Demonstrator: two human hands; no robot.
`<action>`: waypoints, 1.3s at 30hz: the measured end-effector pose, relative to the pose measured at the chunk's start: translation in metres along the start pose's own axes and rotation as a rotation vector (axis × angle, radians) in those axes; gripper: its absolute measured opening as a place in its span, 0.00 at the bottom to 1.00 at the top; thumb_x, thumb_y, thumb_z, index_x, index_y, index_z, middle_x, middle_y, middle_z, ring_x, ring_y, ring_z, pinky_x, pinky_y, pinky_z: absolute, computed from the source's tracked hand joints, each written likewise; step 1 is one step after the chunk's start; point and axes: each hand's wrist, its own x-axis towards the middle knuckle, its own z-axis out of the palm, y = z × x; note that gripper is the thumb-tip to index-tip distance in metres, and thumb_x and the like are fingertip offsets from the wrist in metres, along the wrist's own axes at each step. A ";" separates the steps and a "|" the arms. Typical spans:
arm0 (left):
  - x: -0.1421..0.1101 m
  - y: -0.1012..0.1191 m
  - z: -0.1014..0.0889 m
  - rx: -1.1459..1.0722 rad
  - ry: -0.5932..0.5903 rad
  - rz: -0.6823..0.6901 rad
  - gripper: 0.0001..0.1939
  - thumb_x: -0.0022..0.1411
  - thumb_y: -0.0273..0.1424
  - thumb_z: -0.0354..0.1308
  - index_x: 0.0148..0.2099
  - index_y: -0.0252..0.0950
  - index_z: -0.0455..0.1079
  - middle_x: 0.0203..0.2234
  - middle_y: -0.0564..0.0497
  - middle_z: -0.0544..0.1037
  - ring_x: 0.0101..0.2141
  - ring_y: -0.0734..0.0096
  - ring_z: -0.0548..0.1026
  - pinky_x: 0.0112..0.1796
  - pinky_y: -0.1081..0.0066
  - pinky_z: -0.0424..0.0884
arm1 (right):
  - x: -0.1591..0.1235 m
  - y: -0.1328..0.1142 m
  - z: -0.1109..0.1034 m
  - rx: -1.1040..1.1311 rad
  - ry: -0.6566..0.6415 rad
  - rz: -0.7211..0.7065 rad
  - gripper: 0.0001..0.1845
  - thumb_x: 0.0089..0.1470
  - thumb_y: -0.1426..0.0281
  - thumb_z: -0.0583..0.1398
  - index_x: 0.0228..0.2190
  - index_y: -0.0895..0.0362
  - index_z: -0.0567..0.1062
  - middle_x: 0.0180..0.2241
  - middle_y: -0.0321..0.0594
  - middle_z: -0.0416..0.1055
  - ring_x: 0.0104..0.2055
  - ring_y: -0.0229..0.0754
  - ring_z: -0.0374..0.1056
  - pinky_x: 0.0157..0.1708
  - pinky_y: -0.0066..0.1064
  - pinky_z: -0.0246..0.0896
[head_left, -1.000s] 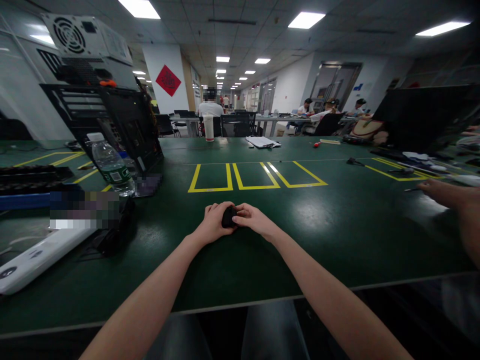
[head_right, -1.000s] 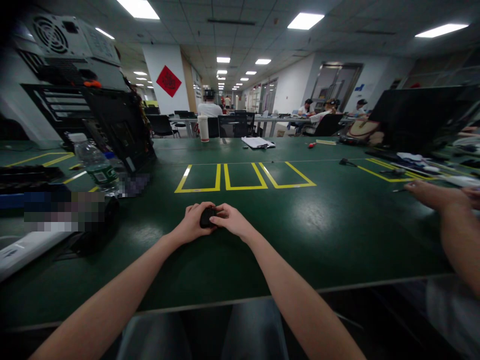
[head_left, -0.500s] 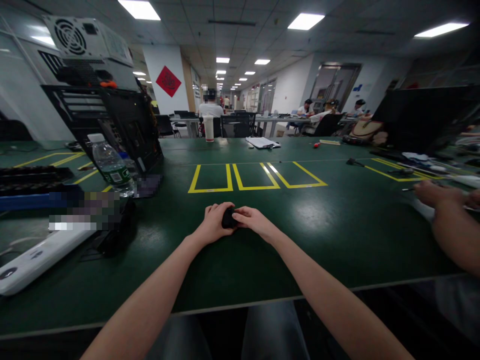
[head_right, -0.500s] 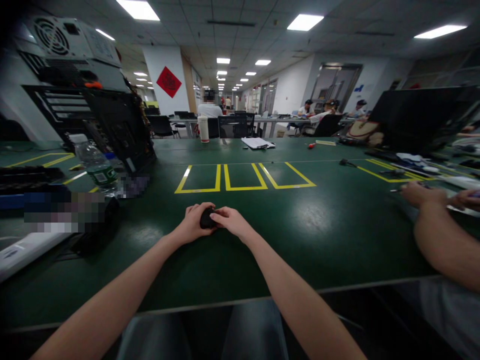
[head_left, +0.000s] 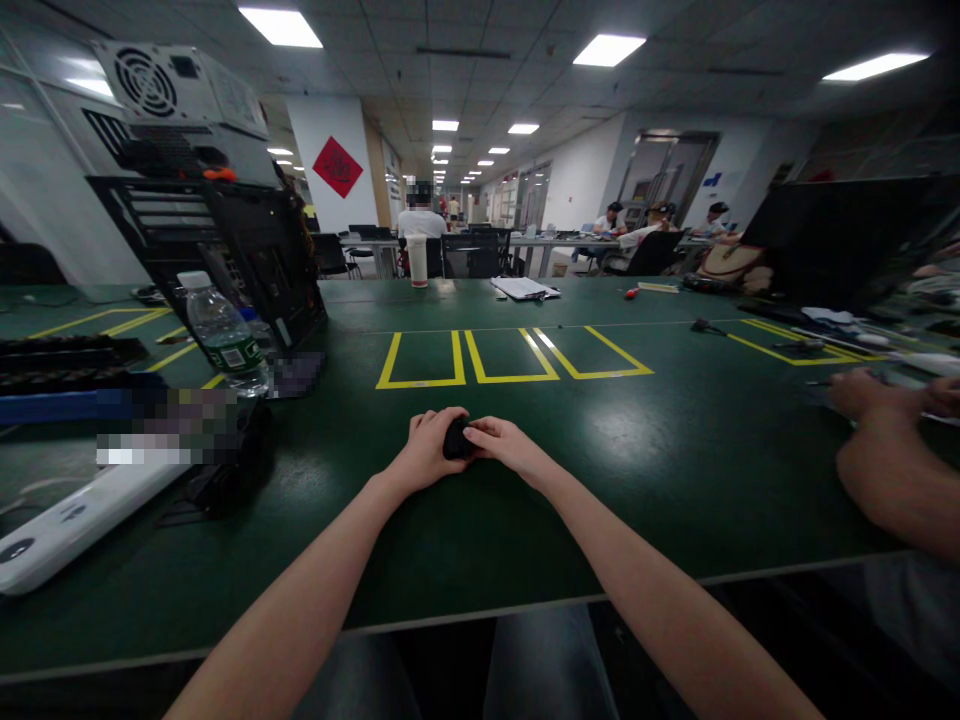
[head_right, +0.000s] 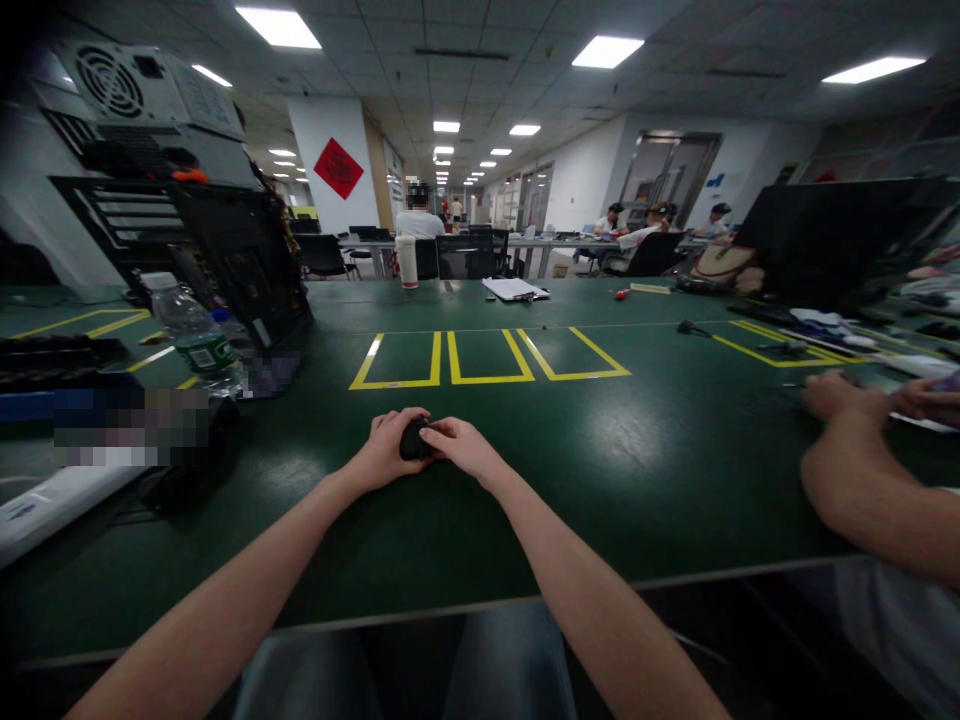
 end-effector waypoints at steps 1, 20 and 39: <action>0.000 0.000 0.000 0.000 0.000 -0.001 0.30 0.43 0.30 0.60 0.48 0.42 0.54 0.41 0.52 0.66 0.40 0.62 0.64 0.43 0.62 0.53 | -0.001 -0.001 -0.001 -0.011 -0.022 -0.011 0.16 0.43 0.63 0.59 0.36 0.57 0.67 0.38 0.42 0.66 0.41 0.41 0.64 0.41 0.38 0.61; 0.000 0.001 -0.001 0.005 -0.020 -0.015 0.28 0.43 0.31 0.60 0.48 0.43 0.55 0.41 0.53 0.66 0.40 0.63 0.64 0.43 0.63 0.54 | -0.007 -0.009 -0.003 -0.052 -0.055 -0.091 0.18 0.40 0.67 0.62 0.36 0.58 0.66 0.38 0.40 0.66 0.42 0.41 0.62 0.43 0.38 0.57; 0.000 0.001 0.000 0.014 -0.006 -0.004 0.29 0.43 0.31 0.60 0.48 0.42 0.55 0.40 0.53 0.67 0.39 0.63 0.64 0.43 0.62 0.54 | -0.006 -0.006 -0.003 -0.041 -0.069 -0.124 0.20 0.38 0.67 0.63 0.35 0.56 0.65 0.36 0.38 0.66 0.41 0.40 0.63 0.42 0.38 0.59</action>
